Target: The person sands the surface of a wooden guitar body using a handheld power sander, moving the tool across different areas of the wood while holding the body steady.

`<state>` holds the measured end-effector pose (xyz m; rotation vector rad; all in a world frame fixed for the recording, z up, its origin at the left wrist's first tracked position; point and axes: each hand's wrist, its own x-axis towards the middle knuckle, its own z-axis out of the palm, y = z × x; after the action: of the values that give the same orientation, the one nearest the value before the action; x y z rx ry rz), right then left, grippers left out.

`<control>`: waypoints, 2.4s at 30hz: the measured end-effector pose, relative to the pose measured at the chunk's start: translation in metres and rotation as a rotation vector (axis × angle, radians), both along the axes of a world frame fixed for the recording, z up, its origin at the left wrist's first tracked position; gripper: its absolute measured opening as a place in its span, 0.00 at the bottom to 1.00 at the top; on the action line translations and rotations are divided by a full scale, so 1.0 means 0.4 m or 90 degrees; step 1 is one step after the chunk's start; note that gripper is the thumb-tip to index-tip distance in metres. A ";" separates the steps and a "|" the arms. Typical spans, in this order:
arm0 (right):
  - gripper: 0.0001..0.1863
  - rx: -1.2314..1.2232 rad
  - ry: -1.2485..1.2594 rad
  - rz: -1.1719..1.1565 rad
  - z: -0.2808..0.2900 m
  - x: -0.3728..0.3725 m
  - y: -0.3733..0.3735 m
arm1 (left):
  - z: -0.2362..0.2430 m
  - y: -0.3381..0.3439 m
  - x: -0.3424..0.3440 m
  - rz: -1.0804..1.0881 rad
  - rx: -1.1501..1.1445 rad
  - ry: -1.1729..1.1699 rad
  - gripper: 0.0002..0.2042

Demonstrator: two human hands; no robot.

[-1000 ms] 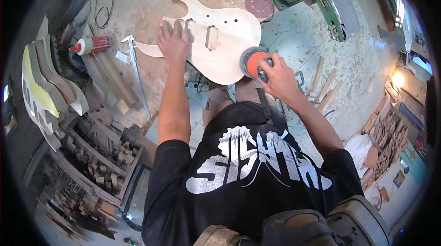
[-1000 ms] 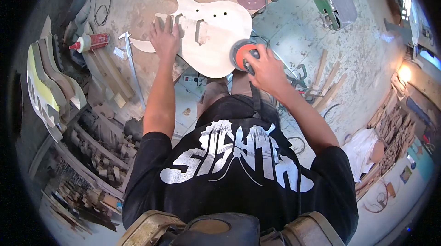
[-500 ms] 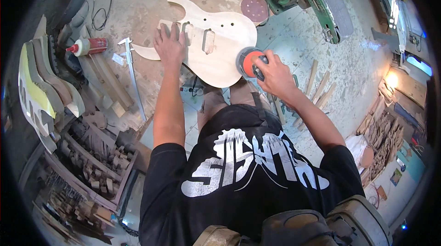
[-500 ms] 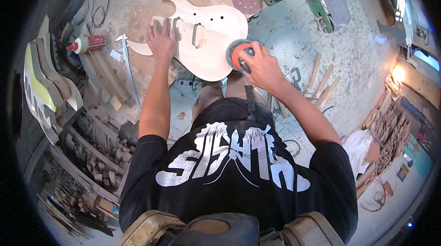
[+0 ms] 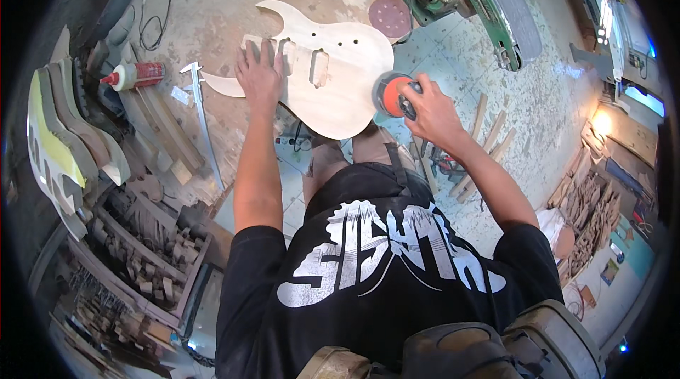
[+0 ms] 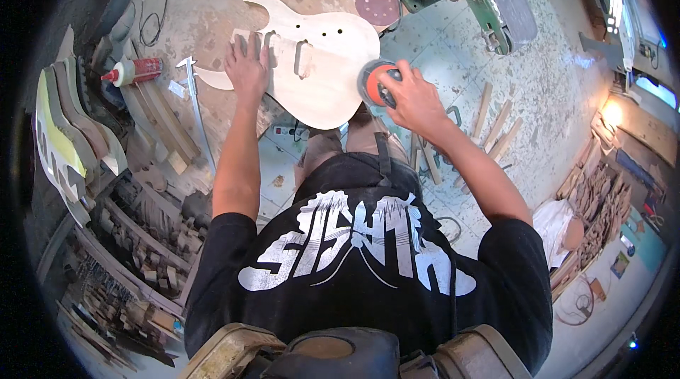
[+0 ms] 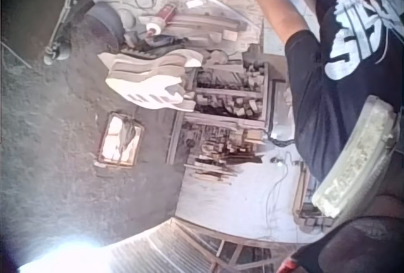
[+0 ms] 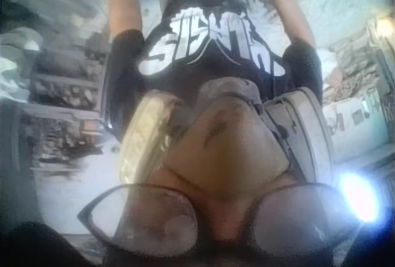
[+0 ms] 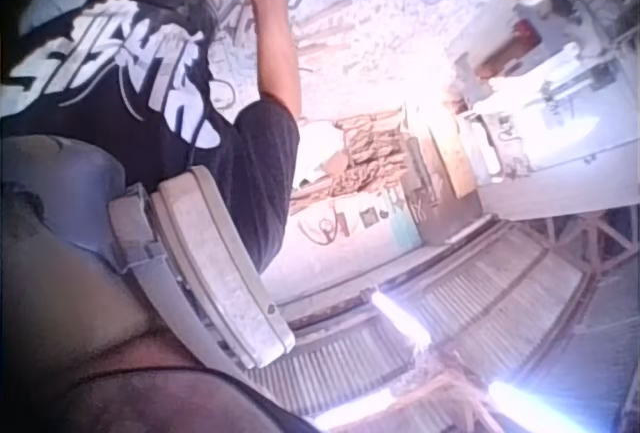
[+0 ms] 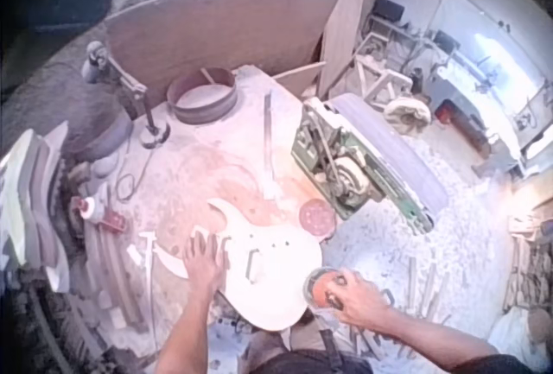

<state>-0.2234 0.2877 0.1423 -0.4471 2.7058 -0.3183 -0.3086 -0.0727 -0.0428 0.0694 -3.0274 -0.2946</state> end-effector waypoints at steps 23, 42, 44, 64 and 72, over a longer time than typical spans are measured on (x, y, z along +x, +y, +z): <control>0.32 -0.013 0.033 -0.029 0.007 -0.142 0.000 | 0.022 0.006 0.008 0.006 0.036 0.007 0.28; 0.32 -0.017 0.043 -0.011 0.013 -0.174 -0.102 | 0.016 -0.038 0.016 0.027 0.233 0.021 0.30; 0.31 -0.010 0.013 0.083 0.021 -0.160 -0.159 | 0.021 -0.081 0.027 0.075 0.123 -0.009 0.33; 0.33 -0.033 0.060 0.197 0.007 -0.387 -0.414 | 0.001 -0.136 0.033 0.158 0.171 -0.132 0.33; 0.37 0.007 -0.016 0.346 0.040 -0.259 -0.466 | 0.043 -0.138 0.044 0.184 0.184 -0.182 0.33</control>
<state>-0.3270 0.1011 0.1582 -1.1283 2.4331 -0.1521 -0.2909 -0.1278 -0.0255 0.6141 -3.1609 -0.7482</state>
